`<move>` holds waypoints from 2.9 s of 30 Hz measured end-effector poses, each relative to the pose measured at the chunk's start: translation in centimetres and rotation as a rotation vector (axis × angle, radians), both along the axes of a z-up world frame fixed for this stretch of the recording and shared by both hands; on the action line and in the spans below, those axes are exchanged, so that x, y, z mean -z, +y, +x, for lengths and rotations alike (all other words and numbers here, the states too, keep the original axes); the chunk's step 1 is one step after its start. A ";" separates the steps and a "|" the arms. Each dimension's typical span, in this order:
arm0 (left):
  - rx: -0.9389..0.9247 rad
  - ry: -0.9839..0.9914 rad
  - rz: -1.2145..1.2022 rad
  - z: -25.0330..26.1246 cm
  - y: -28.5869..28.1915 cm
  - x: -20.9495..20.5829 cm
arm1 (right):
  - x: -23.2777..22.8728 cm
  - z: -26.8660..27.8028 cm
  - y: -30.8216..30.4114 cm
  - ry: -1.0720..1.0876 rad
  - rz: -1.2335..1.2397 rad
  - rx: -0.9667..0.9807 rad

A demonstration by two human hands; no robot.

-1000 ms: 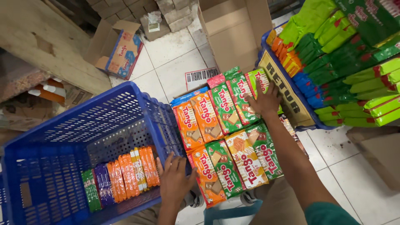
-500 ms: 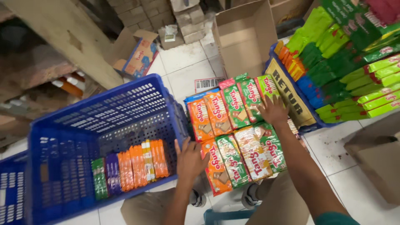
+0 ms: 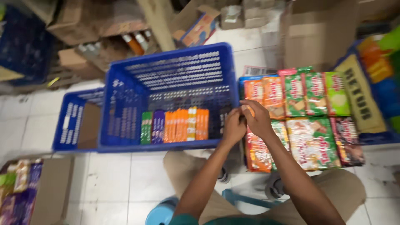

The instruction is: The person transfers packets of Tango snacks from a blue plastic basket into a cardboard box. They pick up stacks of packets, including orange, green, and blue varieties, and arrange them inside the box.

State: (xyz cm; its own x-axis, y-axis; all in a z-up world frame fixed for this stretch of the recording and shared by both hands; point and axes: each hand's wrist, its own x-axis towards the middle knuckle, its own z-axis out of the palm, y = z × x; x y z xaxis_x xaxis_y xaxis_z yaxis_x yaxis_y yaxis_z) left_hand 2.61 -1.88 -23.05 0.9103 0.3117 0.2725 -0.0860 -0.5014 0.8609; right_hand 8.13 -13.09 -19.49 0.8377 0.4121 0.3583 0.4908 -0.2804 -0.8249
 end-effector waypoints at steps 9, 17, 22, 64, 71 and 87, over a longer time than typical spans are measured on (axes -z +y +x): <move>0.323 0.339 0.373 -1.4 18.7 3.2 | 1.1 -4.1 5.7 -0.283 -0.261 -0.007; 0.431 0.982 0.584 2.3 23.8 12.0 | 0.3 -4.8 7.1 -0.385 -0.644 0.153; 0.339 0.993 0.636 5.1 22.0 15.6 | -1.0 -4.9 7.1 -0.297 -0.699 0.128; -0.256 -0.185 0.220 -5.4 13.2 -17.1 | -4.3 -4.9 3.7 -0.040 0.160 0.145; -0.166 -0.062 0.107 -8.2 3.8 -18.7 | -12.4 -10.0 -2.3 -0.047 -0.182 0.004; 0.064 0.494 -0.272 -19.6 -3.4 -0.9 | -0.4 -11.9 -8.5 0.499 -0.555 0.384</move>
State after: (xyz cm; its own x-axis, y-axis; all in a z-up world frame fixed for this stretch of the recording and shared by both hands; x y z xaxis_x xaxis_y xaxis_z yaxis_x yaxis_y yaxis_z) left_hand -17.02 -5.28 -22.16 0.9285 0.2512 -0.2734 0.3373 -0.2632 0.9038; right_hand -3.75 -21.55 -19.09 0.9623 0.0733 -0.2620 -0.1072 -0.7829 -0.6129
